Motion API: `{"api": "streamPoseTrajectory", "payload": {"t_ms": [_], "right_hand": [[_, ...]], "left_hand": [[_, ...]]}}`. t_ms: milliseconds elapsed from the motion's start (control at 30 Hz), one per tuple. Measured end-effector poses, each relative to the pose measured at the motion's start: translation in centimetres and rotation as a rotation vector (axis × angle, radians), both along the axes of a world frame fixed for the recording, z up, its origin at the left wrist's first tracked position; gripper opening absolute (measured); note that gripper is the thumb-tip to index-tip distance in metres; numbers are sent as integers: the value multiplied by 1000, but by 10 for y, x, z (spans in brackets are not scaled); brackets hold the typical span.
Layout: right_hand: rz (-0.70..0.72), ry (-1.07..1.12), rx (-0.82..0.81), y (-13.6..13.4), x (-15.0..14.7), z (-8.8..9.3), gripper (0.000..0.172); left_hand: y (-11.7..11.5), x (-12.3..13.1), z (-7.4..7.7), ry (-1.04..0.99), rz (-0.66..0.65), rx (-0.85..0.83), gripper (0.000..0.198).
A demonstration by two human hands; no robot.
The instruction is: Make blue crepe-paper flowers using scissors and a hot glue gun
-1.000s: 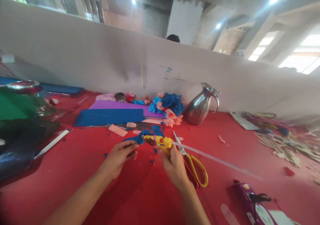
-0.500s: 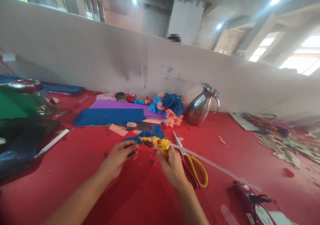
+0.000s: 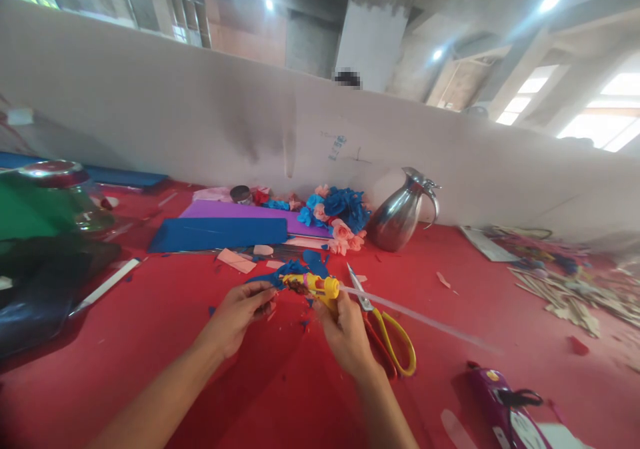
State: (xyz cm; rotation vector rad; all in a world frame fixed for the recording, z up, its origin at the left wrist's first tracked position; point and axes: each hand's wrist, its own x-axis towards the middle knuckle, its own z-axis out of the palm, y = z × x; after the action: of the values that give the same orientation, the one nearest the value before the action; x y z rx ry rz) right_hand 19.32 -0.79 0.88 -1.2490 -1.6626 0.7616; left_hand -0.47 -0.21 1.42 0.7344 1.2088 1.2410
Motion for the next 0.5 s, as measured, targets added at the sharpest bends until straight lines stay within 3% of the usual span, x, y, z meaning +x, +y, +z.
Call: {"api": "streamPoseTrajectory", "payload": {"t_ms": [333, 500], "right_hand": [[-4, -31, 29, 1, 8, 5, 16], [-95, 171, -57, 11, 26, 8, 25]], "left_hand": [[1, 0, -1, -12, 4, -5, 22], [-1, -2, 6, -33, 14, 22, 24]]}}
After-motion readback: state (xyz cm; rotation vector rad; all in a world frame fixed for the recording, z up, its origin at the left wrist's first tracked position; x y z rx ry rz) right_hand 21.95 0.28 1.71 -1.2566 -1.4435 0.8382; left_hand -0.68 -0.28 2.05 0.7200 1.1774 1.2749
